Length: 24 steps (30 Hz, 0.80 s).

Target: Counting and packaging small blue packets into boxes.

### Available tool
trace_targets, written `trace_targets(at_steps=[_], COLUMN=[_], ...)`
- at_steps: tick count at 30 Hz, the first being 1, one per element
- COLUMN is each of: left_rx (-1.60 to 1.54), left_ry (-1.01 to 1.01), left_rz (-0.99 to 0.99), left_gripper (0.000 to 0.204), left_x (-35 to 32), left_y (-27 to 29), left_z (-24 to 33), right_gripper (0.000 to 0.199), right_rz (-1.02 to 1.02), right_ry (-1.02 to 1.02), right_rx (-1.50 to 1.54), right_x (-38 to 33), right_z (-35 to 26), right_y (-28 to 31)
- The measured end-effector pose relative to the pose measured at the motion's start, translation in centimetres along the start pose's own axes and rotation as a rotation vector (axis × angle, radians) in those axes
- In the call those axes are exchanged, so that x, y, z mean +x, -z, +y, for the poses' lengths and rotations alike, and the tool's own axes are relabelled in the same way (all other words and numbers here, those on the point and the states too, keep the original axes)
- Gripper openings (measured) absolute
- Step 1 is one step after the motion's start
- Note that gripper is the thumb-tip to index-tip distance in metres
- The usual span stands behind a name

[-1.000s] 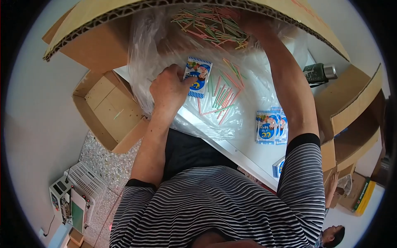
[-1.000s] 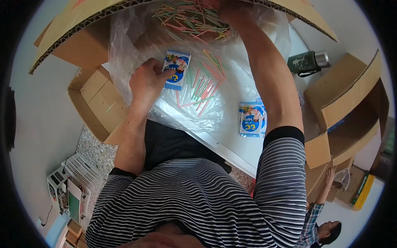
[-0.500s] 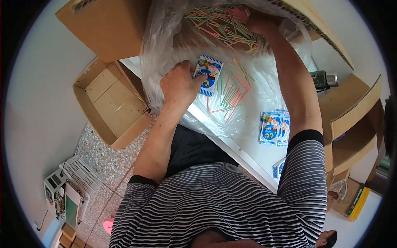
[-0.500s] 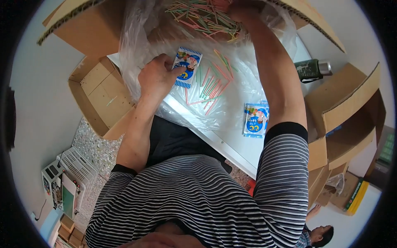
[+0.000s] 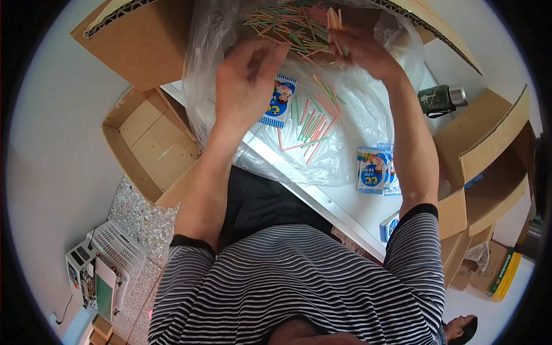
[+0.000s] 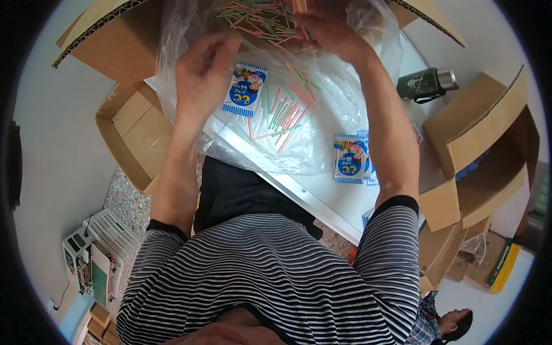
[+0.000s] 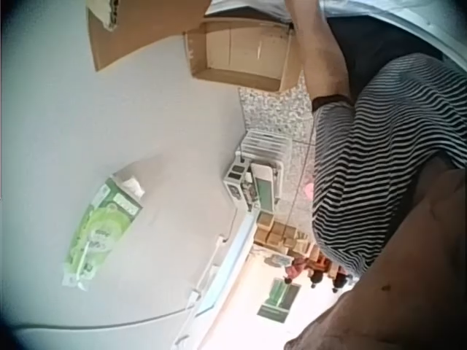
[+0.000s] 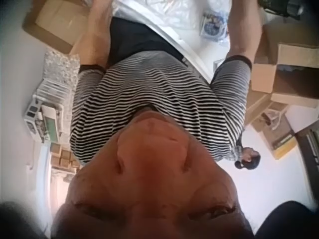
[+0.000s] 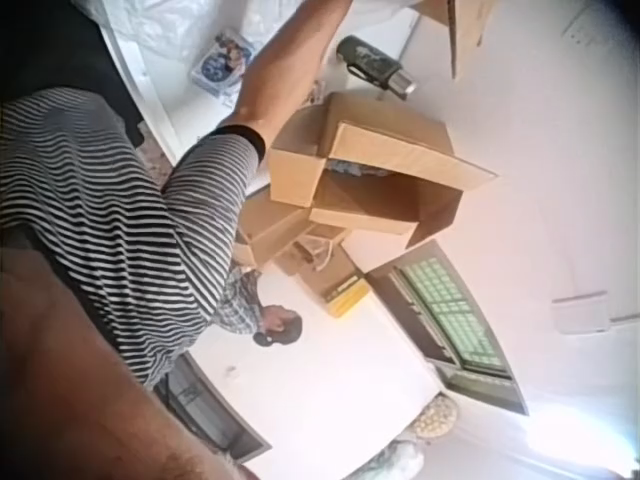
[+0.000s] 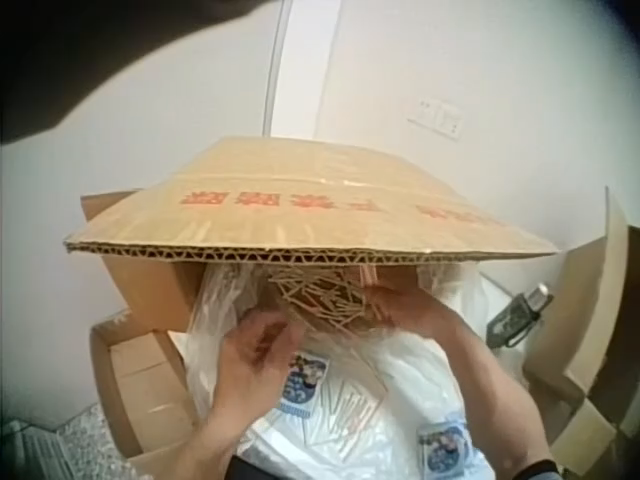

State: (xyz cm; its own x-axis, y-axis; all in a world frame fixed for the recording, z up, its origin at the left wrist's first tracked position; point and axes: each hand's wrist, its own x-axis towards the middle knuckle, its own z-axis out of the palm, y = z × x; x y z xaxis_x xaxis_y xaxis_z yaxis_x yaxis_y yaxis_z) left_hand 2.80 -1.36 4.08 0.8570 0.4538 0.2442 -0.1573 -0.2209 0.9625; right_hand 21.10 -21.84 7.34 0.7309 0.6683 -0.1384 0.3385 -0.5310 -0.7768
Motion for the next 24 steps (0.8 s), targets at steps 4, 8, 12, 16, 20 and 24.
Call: trace_targets(at_steps=[4, 8, 12, 16, 20, 24], left_rx=[-0.503, -0.577, -0.421, -0.429, -0.575, 0.452], left_ry=[0.017, 0.146, 0.316, 0.251, 0.289, 0.036], left_rz=[-0.048, -0.378, -0.491, -0.548, -0.38, -0.098], left_gripper=[0.039, 0.044, 0.062, 0.074, 0.069, 0.056], left_x=[2.9, 3.0, 1.4, 0.6, 0.4, -1.7], left_y=[-3.5, -5.4, -6.2, -6.4, -5.1, 0.5], left_z=[1.2, 0.1, -0.4, -1.7, -1.8, 0.8], right_gripper=[0.027, 0.024, 0.029, 0.028, 0.025, 0.024], right_rz=[-0.128, -0.33, -0.454, -0.56, -0.515, 0.073], right_ry=[-0.109, -0.158, -0.154, -0.204, -0.065, 0.167], right_rx=[0.446, 0.946, 1.349, 1.512, 1.405, 0.726], right_x=[-6.0, -7.4, -7.8, -8.1, -8.4, -8.8], right_z=[-4.9, -2.5, -0.5, 0.5, 0.1, 0.3], right_y=[-3.7, -7.3, -10.0, -10.9, -10.1, -10.1])
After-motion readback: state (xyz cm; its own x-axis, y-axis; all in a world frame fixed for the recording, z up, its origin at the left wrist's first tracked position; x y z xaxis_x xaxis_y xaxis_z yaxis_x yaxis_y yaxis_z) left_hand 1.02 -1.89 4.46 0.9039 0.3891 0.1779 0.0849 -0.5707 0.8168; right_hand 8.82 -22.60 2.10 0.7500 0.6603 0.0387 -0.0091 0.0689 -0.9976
